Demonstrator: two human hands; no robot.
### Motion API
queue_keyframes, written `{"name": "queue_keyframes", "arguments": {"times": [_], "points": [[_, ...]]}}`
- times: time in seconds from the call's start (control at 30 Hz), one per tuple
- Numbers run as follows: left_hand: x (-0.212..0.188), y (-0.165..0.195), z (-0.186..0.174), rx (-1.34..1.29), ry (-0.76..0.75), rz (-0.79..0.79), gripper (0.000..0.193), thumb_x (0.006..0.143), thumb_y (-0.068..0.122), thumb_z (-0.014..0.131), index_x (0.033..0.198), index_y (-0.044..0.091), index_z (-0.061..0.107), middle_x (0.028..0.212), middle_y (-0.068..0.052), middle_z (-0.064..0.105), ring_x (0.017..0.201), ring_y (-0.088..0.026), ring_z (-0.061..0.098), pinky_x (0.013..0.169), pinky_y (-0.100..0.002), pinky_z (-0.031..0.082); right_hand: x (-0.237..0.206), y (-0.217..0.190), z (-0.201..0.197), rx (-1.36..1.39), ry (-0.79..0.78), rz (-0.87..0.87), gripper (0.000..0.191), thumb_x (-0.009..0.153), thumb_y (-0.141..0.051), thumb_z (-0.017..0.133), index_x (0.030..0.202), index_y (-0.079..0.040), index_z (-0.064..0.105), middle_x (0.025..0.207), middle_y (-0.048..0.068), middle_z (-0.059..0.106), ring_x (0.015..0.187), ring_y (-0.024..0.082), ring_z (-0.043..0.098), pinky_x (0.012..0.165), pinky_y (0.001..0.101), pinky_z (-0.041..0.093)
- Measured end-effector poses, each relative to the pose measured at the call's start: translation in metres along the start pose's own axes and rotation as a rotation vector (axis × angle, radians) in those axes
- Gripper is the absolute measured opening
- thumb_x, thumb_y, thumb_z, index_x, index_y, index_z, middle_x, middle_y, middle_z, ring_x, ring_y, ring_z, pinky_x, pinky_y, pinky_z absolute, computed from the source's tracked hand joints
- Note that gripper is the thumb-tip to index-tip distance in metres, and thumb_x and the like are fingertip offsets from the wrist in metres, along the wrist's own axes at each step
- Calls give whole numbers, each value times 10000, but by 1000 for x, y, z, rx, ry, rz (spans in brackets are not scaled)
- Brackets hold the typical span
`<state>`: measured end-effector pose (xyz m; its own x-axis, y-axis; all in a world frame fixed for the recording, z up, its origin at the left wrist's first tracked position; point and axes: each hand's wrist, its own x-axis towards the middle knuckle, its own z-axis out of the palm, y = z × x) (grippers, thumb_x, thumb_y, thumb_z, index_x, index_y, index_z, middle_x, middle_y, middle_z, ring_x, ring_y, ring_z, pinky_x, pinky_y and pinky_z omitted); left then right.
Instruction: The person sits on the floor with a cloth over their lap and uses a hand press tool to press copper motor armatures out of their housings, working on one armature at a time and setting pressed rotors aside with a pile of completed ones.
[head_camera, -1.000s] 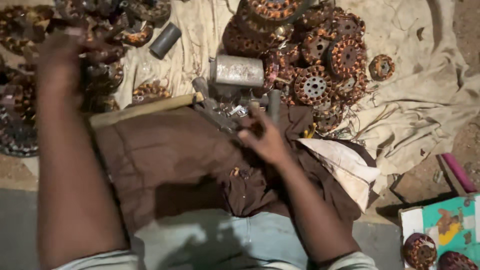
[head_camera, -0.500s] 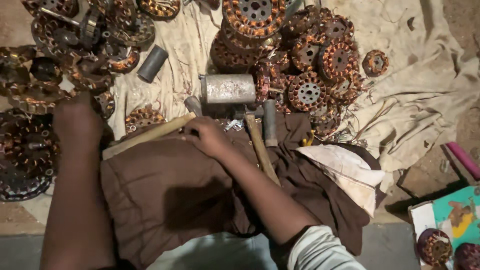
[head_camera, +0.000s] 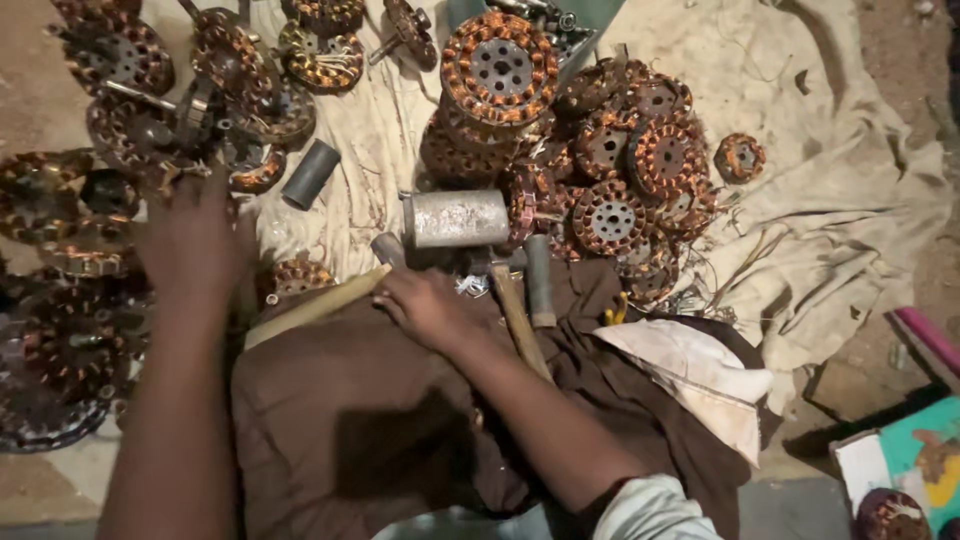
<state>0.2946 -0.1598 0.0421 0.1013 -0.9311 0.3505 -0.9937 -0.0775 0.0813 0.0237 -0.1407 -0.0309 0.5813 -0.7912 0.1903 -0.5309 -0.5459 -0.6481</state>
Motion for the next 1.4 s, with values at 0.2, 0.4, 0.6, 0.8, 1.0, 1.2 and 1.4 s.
{"name": "queue_keyframes", "arguments": {"times": [0.2,0.4,0.6,0.8,1.0,1.2,1.4], "points": [[82,-26,-10,-7,-589,-265,634,828,485,850,1287,70,714,1238,-265,674,1066,-481,671,859,-603,552,-88,3,-66,479,467,311,33,1029,-48,584,1010,-60,609,972,129,713,912,325,725,839,400,599],[-4,-51,31,225,-240,13,555,934,155,629,1489,140,597,1402,-287,600,836,-464,663,870,-654,484,-133,-16,-104,129,-177,249,520,745,-149,813,1216,-63,610,1107,158,692,1042,388,659,898,486,515],[-52,-73,64,496,-92,116,239,1006,178,529,1187,92,659,1208,-85,631,1195,-318,594,1115,-529,290,-121,-52,-83,-454,-540,383,728,728,-324,864,1359,-169,533,1377,142,476,1276,410,464,1018,622,349],[-28,-81,52,495,-323,140,307,1053,319,613,851,166,786,897,-46,754,1050,-258,649,1199,-655,231,-122,-39,-100,-415,-491,544,852,658,-275,870,1419,-203,493,1508,211,345,1362,482,336,983,626,368],[-29,-47,-12,281,-251,88,552,1142,514,553,832,118,781,870,-76,748,895,-257,686,1173,-692,276,-140,-23,-84,-560,-474,438,621,771,-225,810,1337,-180,557,1399,205,468,1346,466,400,1053,673,351],[-40,68,-111,-898,181,-51,301,1015,283,718,887,11,698,1136,-149,725,1068,-260,718,928,-415,599,-135,-9,-88,-453,-539,423,466,896,-229,701,1350,-222,599,1099,202,677,1078,410,645,906,572,495],[-97,175,-75,-1951,114,-952,296,999,299,617,871,81,772,944,-105,749,818,-237,741,726,-318,603,-158,-23,-152,-85,-244,536,395,805,-271,819,1132,-98,680,1008,166,753,907,342,724,765,434,559]]}}
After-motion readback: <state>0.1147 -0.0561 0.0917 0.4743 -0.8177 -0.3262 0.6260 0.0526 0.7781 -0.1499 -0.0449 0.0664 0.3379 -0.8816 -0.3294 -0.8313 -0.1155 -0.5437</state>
